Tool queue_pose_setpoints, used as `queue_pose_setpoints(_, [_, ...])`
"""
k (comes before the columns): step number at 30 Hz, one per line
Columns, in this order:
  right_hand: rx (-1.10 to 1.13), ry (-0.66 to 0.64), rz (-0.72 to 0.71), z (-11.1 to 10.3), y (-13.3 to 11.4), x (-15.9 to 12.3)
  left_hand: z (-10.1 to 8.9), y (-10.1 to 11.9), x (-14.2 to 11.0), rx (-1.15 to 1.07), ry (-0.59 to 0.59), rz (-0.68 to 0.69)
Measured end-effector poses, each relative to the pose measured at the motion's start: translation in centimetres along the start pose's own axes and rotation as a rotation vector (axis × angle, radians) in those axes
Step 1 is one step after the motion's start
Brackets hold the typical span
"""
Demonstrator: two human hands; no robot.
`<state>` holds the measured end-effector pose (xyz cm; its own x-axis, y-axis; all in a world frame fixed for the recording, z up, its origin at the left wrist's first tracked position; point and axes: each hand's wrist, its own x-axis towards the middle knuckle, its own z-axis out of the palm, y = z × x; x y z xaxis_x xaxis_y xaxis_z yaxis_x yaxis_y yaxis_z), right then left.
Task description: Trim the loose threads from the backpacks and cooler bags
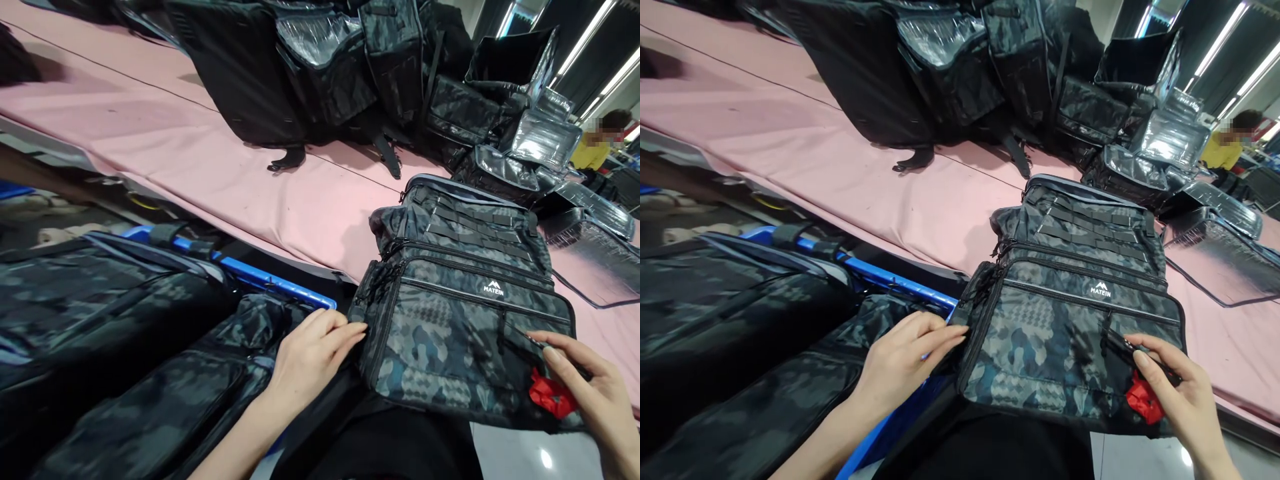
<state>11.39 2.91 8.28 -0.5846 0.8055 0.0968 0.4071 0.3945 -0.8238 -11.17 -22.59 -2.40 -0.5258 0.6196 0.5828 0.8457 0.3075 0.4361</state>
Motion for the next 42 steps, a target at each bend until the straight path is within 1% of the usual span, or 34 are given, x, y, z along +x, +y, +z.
queue_pose_setpoints(2, [-0.011, 0.007, -0.011, 0.1, 0.1, 0.0, -0.4, 0.7, 0.4, 0.147, -0.023, 0.114])
queue_pose_setpoints(4, [-0.031, 0.007, -0.039, 0.2, 0.1, 0.1, -0.3, 1.3, 0.9, 0.222, -0.029, 0.163])
queue_pose_setpoints(7, [-0.053, -0.001, -0.067, 0.5, 0.2, 0.2, 0.1, 1.6, 1.1, 0.183, -0.005, 0.18])
queue_pose_setpoints(9, [-0.068, -0.006, -0.074, 0.6, 0.2, 0.2, 0.2, 1.3, 1.0, 0.084, 0.047, 0.123])
queue_pose_setpoints(11, [-0.081, -0.013, -0.081, 0.7, 0.1, 0.2, 0.0, 0.7, 0.7, -0.018, 0.119, -0.005])
queue_pose_setpoints(13, [-0.088, -0.025, -0.087, 0.8, 0.1, 0.3, -0.5, 0.1, 0.2, -0.075, 0.204, -0.165])
queue_pose_setpoints(14, [-0.091, -0.033, -0.09, 0.8, 0.0, 0.3, -0.7, -0.1, 0.0, -0.099, 0.225, -0.229])
queue_pose_setpoints(15, [-0.094, -0.041, -0.094, 1.0, -0.1, 0.4, -0.9, -0.2, -0.2, -0.13, 0.222, -0.263])
queue_pose_setpoints(16, [-0.096, -0.051, -0.098, 1.1, -0.2, 0.4, -1.1, -0.3, -0.4, -0.164, 0.196, -0.261])
queue_pose_setpoints(17, [-0.098, -0.059, -0.102, 1.3, -0.3, 0.5, -1.1, -0.3, -0.5, -0.186, 0.159, -0.222])
queue_pose_setpoints(18, [-0.101, -0.067, -0.105, 1.5, -0.4, 0.5, -1.0, -0.2, -0.6, -0.183, 0.116, -0.159])
queue_pose_setpoints(20, [-0.1, -0.083, -0.11, 2.0, -0.8, 0.6, -0.6, 0.3, -0.5, -0.092, 0.062, -0.026])
queue_pose_setpoints(21, [-0.098, -0.09, -0.114, 2.1, -0.9, 0.6, -0.4, 0.5, -0.3, -0.019, 0.051, 0.024])
queue_pose_setpoints(23, [-0.091, -0.102, -0.125, 2.4, -1.2, 0.5, 0.0, 1.1, 0.1, 0.097, 0.027, 0.081])
queue_pose_setpoints(27, [-0.096, -0.113, -0.152, 2.6, -1.3, 0.5, 0.4, 1.7, 0.7, 0.15, 0.02, 0.156])
queue_pose_setpoints(29, [-0.104, -0.124, -0.16, 2.5, -1.1, 0.6, 0.6, 1.5, 0.7, 0.123, 0.05, 0.148])
queue_pose_setpoints(30, [-0.109, -0.13, -0.165, 2.5, -1.0, 0.6, 0.7, 1.4, 0.6, 0.103, 0.074, 0.119])
queue_pose_setpoints(34, [-0.122, -0.138, -0.18, 2.6, -1.0, 0.7, 0.5, 0.5, 0.1, 0.004, 0.165, -0.057])
queue_pose_setpoints(36, [-0.127, -0.133, -0.184, 2.7, -1.2, 0.6, 0.3, 0.2, -0.2, -0.042, 0.191, -0.12])
queue_pose_setpoints(38, [-0.132, -0.139, -0.189, 2.8, -1.4, 0.6, -0.1, 0.1, -0.3, -0.05, 0.176, -0.114])
queue_pose_setpoints(42, [-0.155, -0.191, -0.235, 3.3, -1.9, 0.6, -0.4, 0.7, -0.1, 0.061, 0.054, 0.024])
